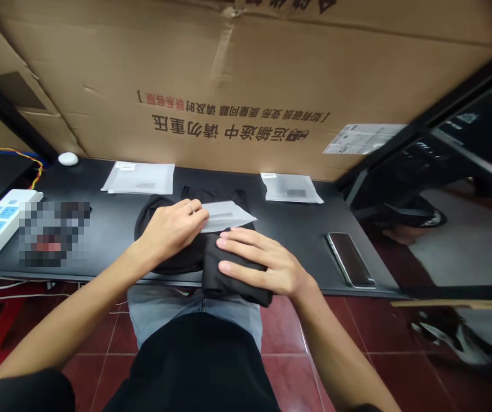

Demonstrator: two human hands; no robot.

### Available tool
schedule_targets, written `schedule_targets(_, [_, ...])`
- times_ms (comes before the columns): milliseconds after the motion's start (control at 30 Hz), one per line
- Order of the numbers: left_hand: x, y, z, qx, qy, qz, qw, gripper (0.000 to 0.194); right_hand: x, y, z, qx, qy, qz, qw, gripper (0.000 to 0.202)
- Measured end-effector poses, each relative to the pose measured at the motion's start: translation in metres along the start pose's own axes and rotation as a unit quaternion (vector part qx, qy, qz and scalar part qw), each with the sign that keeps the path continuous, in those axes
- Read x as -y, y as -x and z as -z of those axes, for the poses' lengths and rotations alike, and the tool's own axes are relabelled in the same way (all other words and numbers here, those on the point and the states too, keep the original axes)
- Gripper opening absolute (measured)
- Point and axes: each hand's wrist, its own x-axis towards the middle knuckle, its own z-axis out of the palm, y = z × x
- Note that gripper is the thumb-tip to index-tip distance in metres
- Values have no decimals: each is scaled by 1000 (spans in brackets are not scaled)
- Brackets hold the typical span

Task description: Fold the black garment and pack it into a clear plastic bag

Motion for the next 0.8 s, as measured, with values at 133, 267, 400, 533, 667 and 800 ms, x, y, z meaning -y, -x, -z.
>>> schedule_targets(133, [-10,6,-1,2,66,-20,998,21,-6,-3,-13,37,49,31,998,60])
schedule_targets(267, [-6,10,2,-1,85,-12,996,20,-16,-3,-25,60,101,-1,993,60])
schedule_targets(400, [-3,11,-5,-9,86,0,996,22,-18,-10,-36,94,140,-91,981,64])
schedule_targets(533, [-7,8,-11,-28,66,-11,997,32,-12,-24,-43,89,167,-218,958,61])
schedule_targets(667, [-18,4,-10,-53,-15,-6,998,32,-8,-38,-49,63,182,-297,935,60])
schedule_targets(800, [-27,4,-13,-98,-110,-39,988,30,-7,-54,-53,127,175,-378,900,55])
